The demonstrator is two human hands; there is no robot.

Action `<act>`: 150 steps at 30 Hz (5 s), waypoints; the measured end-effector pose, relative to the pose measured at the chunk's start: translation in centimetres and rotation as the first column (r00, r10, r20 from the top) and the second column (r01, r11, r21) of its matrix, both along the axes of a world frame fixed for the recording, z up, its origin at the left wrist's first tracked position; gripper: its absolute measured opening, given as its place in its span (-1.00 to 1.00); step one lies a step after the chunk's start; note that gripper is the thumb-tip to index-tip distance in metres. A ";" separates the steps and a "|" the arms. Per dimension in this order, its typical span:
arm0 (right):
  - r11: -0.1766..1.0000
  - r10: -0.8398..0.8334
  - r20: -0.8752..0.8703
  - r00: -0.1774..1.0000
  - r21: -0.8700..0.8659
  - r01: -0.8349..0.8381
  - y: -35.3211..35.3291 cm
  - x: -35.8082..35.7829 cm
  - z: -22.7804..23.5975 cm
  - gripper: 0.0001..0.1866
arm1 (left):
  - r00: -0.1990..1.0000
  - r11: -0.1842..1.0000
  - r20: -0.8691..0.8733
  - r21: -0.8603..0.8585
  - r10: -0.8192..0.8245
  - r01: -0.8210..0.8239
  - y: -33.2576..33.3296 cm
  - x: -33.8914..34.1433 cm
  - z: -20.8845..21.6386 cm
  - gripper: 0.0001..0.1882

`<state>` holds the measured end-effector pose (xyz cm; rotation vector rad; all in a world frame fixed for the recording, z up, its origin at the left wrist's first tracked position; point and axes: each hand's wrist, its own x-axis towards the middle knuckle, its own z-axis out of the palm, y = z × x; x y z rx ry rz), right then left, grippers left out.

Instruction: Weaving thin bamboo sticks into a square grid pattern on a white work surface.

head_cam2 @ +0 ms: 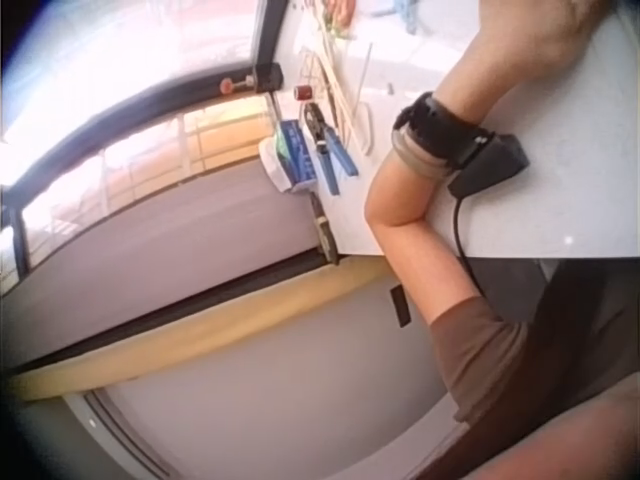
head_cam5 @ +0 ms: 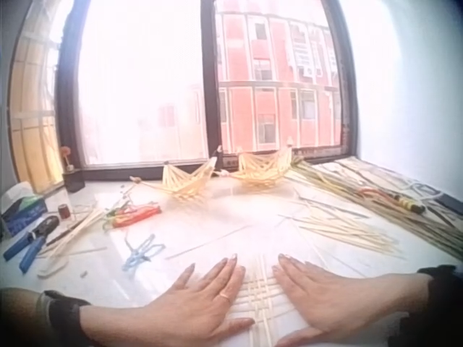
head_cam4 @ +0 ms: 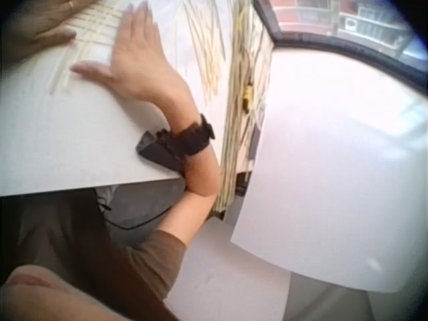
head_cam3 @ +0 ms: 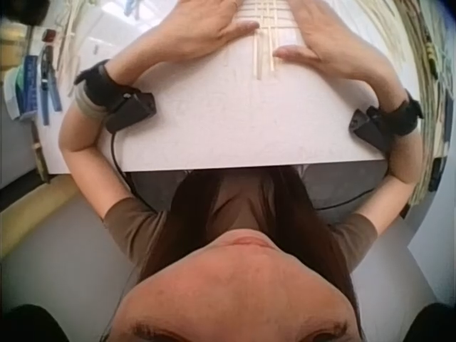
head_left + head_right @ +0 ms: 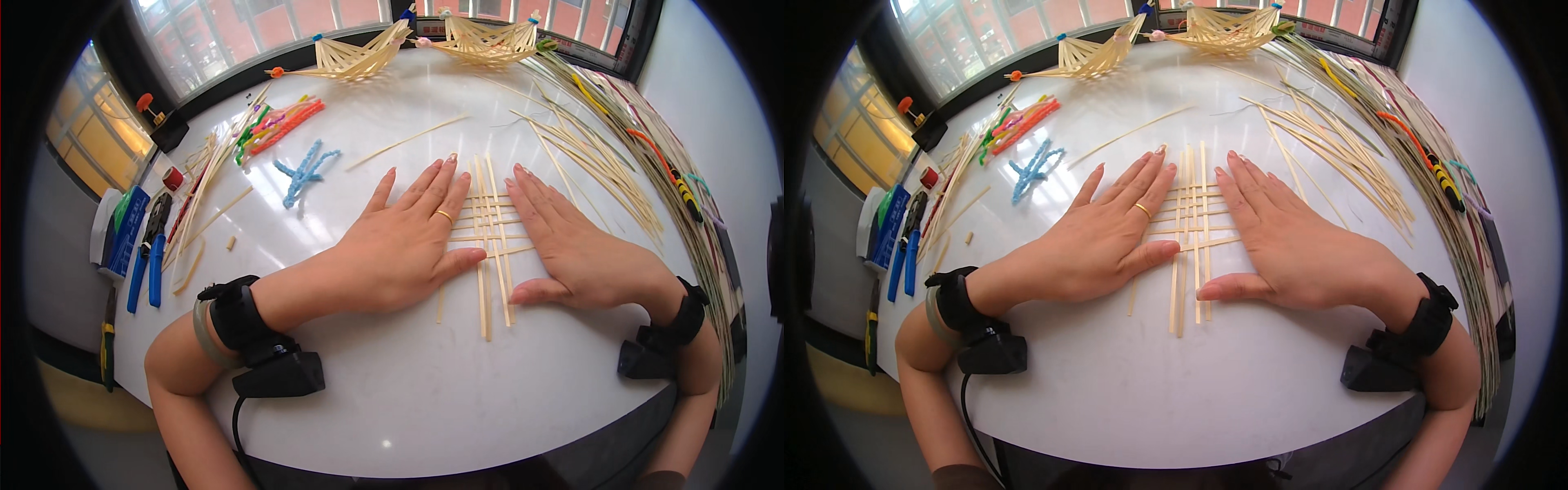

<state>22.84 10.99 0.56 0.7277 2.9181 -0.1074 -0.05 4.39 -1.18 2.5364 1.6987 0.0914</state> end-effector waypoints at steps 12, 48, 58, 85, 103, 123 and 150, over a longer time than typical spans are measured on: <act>0.996 0.073 -0.050 0.996 -0.043 -0.075 1.3 -0.3 -0.2 0.06 | 0.969 0.964 -0.023 0.099 -0.248 0.249 -0.3 -0.2 1.7 -0.17; 0.983 0.185 -0.158 0.970 0.026 -0.184 -1.6 -5.4 0.2 0.22 | 0.987 0.989 -0.112 0.081 -0.114 0.124 -2.1 -2.7 0.0 -0.04; 0.988 0.149 -0.042 0.988 0.036 -0.147 -1.3 -4.8 1.1 0.24 | 0.989 0.989 -0.103 0.090 -0.108 0.117 -2.3 -2.9 0.2 -0.07; 0.992 0.124 0.013 0.992 0.016 -0.124 0.7 1.1 1.1 0.04 | 0.933 0.928 0.120 -0.124 -0.338 0.352 1.1 -0.5 1.8 -0.31; 0.995 0.065 0.020 0.998 0.075 -0.066 -0.4 1.4 0.5 0.11 | 0.941 0.938 0.091 -0.092 -0.325 0.333 0.6 -0.2 0.5 -0.33; 0.993 0.119 -0.027 0.992 0.012 -0.119 0.2 1.1 0.1 0.13 | 0.885 0.876 0.082 -0.126 -0.458 0.465 0.8 0.5 1.2 -0.38; 0.996 0.084 -0.057 0.995 0.040 -0.082 0.1 1.5 -0.2 0.13 | 0.852 0.856 0.156 -0.065 -0.499 0.513 1.0 0.5 1.0 -0.44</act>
